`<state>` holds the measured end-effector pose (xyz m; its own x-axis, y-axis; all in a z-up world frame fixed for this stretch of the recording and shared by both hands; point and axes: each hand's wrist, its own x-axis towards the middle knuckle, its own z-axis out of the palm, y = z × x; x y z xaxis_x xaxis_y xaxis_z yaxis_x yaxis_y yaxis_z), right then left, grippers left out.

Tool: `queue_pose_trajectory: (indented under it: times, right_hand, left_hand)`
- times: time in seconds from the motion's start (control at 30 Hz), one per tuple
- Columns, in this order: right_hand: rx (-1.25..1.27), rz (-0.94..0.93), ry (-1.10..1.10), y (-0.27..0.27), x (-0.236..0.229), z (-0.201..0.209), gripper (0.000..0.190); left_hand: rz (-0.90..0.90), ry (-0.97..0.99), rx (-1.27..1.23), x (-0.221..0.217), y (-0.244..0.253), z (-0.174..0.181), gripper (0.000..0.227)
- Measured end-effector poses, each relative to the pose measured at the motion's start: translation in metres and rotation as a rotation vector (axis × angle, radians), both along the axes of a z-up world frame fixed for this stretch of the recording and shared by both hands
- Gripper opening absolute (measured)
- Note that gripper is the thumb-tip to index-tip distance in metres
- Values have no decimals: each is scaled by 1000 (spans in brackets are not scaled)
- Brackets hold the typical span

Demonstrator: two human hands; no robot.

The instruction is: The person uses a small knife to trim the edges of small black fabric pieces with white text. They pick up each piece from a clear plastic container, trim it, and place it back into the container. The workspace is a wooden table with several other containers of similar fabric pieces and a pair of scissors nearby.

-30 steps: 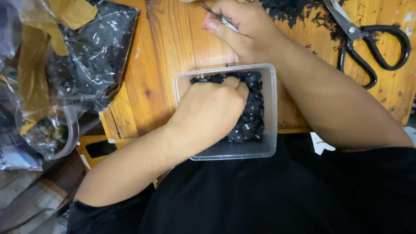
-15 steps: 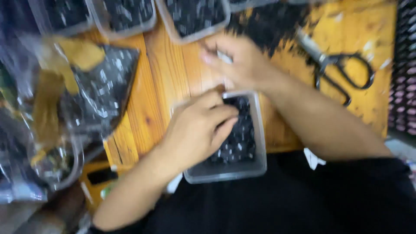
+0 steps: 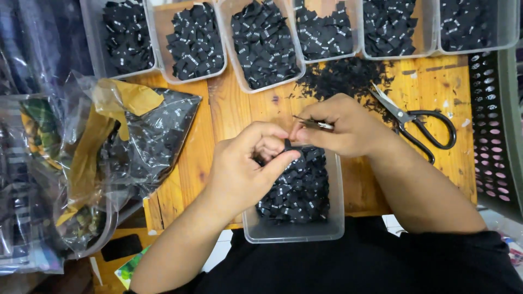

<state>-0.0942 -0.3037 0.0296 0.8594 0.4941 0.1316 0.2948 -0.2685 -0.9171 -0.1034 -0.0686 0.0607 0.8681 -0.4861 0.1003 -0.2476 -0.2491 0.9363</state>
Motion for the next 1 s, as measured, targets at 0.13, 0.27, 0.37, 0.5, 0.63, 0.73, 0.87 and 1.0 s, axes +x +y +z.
queue_pose_trajectory:
  times: [0.13,0.27,0.37,0.5,0.63,0.73,0.87,1.0]
  right_hand:
    - [58,15,13,3,-2,-3,14]
    - [9,-40,80,4,-2,-5,12]
    - [-28,-69,79,2,-2,-4,13]
    - [-43,-59,81,0,-2,-3,12]
    - [20,-65,34,2,-6,-9,7]
    - [57,-97,62,2,-6,-8,6]
    - [-12,-109,40,-2,-5,-10,12]
    - [5,-116,53,0,-5,-8,8]
  left_hand:
    - [-12,28,30,3,1,2,31]
    - [-66,16,-1,6,3,3,27]
    - [-64,18,-7,7,3,1,25]
    - [-93,-4,-6,9,4,0,23]
    - [-111,22,-21,13,3,0,23]
    - [-107,38,-51,15,2,0,23]
    - [-98,38,-34,16,1,-2,24]
    - [-85,45,-57,17,-1,-3,25]
